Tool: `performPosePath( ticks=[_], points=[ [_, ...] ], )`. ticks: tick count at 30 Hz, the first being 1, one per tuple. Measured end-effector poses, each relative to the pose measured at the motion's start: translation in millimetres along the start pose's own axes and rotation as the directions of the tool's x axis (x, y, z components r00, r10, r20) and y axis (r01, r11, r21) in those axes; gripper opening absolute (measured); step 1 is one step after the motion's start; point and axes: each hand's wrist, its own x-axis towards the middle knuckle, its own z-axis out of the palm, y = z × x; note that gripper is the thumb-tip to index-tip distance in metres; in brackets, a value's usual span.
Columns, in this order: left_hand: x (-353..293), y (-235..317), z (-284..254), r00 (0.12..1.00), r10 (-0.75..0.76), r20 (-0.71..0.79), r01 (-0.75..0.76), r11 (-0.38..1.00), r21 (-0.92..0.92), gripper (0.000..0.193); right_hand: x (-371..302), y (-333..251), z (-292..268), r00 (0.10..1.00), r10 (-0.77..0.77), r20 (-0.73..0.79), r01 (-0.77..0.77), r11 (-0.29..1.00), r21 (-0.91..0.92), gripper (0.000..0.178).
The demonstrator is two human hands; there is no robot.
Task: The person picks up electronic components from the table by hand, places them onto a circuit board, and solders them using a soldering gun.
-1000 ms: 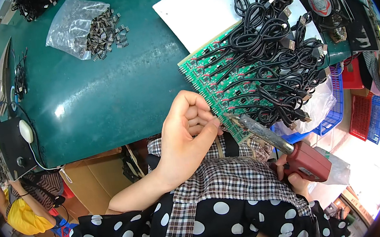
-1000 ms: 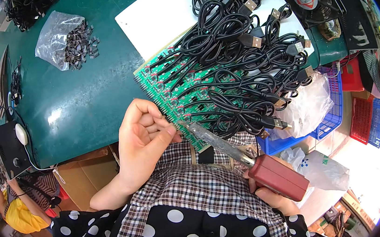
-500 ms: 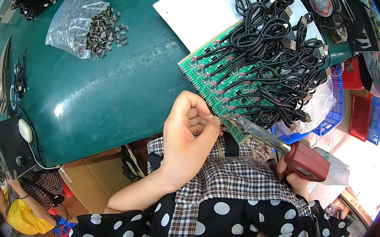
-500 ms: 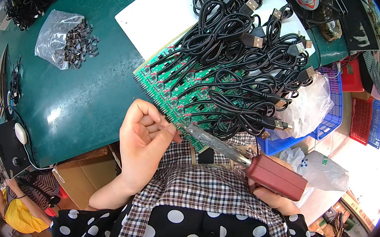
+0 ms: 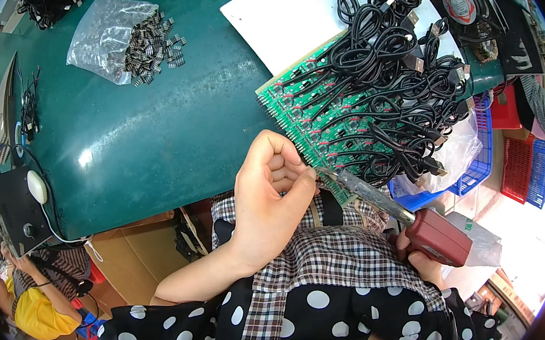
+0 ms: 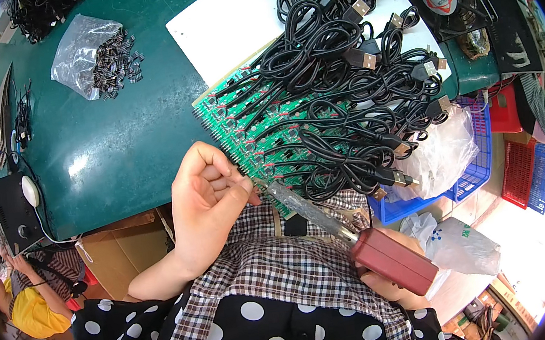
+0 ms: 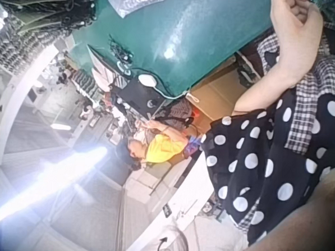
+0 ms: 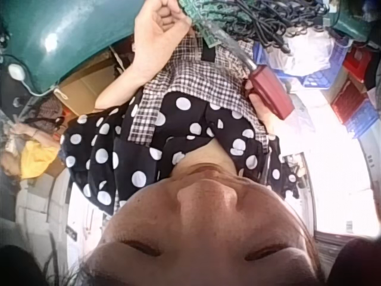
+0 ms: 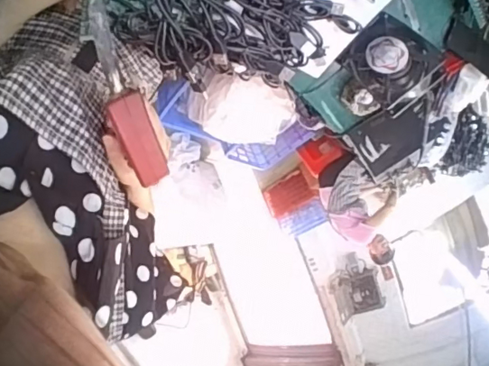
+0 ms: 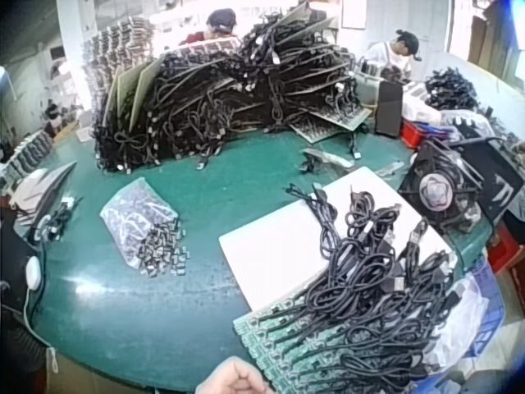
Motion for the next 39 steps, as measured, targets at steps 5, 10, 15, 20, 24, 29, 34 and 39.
performPosePath(
  ticks=[5, 10, 15, 20, 24, 29, 34, 39],
  points=[
    [-0.3, 1.9, -0.5, 1.000, -0.017, 0.011, 0.017, 1.000, 0.020, 0.020, -7.3, 15.0, -2.1, 0.999, -0.044, 0.000, 0.044, 0.997, -0.070, 0.041],
    [0.2, 2.8, 0.0, 1.000, -0.023, 0.012, 0.023, 1.000, 0.008, 0.020, -15.5, 15.0, -2.5, 0.995, 0.029, -0.090, -0.040, 0.992, -0.119, 0.041],
    [2.0, 15.1, -11.2, 0.998, -0.025, 0.057, 0.014, 0.981, 0.193, 0.023, -12.9, 9.8, -4.0, 0.996, 0.022, -0.088, -0.044, 0.966, -0.256, 0.039],
    [39.9, 48.7, -67.1, 0.826, 0.555, -0.096, -0.184, 0.427, 0.885, 0.026, -5.2, 6.3, 8.1, 0.998, 0.005, -0.060, 0.013, 0.954, 0.301, 0.051],
    [67.5, 61.7, -98.6, 0.790, 0.604, -0.102, -0.112, 0.306, 0.946, 0.027, -1.2, -0.7, 15.8, 0.999, 0.027, -0.046, -0.006, 0.914, 0.405, 0.060],
    [83.7, 66.1, -107.2, 0.855, 0.514, -0.064, -0.109, 0.299, 0.948, 0.020, -1.0, -10.3, 16.4, 0.996, 0.076, -0.037, -0.058, 0.933, 0.356, 0.057],
    [88.8, 68.0, -111.3, 0.818, 0.565, 0.108, -0.208, 0.115, 0.971, 0.014, 0.8, -12.2, 20.9, 0.997, 0.020, -0.080, 0.011, 0.928, 0.372, 0.056],
    [77.6, 68.4, -110.2, 0.821, 0.536, 0.198, -0.309, 0.125, 0.943, 0.010, 3.7, -9.7, 22.7, 0.992, -0.007, -0.129, 0.060, 0.909, 0.413, 0.059]
  ],
)
